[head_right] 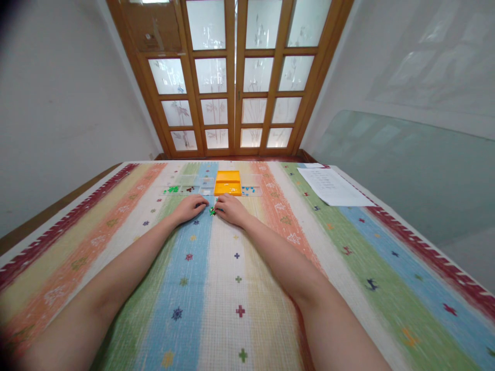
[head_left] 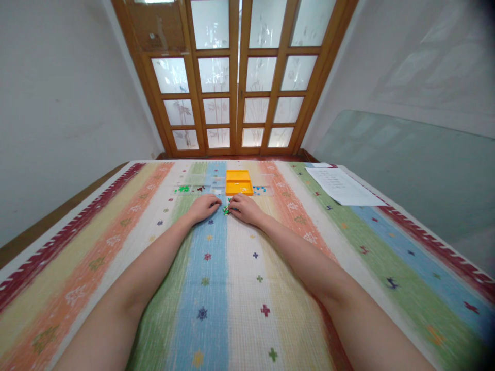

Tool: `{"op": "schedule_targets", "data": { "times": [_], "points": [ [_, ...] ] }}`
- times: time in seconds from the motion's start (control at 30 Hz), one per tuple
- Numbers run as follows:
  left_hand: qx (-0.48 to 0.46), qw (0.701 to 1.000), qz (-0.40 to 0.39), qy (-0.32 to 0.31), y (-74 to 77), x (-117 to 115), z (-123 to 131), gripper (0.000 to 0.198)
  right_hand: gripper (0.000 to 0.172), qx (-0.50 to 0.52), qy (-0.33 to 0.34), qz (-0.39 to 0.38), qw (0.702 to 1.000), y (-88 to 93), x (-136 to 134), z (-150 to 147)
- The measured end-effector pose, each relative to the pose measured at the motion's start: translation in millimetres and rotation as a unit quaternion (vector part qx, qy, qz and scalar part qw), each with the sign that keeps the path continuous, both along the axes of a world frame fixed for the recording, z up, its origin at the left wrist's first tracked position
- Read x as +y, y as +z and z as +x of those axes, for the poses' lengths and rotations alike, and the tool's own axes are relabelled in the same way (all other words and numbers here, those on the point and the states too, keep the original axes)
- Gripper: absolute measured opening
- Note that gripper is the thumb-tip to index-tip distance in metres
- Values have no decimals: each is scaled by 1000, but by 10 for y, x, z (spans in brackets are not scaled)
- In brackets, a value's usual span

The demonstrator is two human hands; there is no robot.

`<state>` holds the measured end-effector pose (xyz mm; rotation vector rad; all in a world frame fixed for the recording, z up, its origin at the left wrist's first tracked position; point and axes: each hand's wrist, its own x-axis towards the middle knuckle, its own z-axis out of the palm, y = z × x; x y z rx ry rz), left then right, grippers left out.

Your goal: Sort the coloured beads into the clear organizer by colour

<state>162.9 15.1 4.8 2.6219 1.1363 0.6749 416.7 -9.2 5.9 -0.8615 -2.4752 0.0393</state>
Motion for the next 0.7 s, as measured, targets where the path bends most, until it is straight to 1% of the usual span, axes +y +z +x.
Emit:
{"op": "schedule_targets", "data": {
  "times": [0.17, 0.3, 0.47, 0.7],
  "points": [
    [2, 1000, 6, -19, 58, -73, 73, 23, 13, 27, -9, -20, 999, -32, 31, 45],
    [3, 999, 5, -54, 116, -165, 140, 19, 20, 49, -10, -44, 998, -33, 43, 91],
    [17, 996, 13, -82, 131, -223, 173, 17, 11, 41, 15, -45, 998, -40, 58, 102],
    [18, 996, 22, -79, 99, -195, 176, 16, 8, 40, -10, -36, 998, -95, 106, 95]
  ]
}}
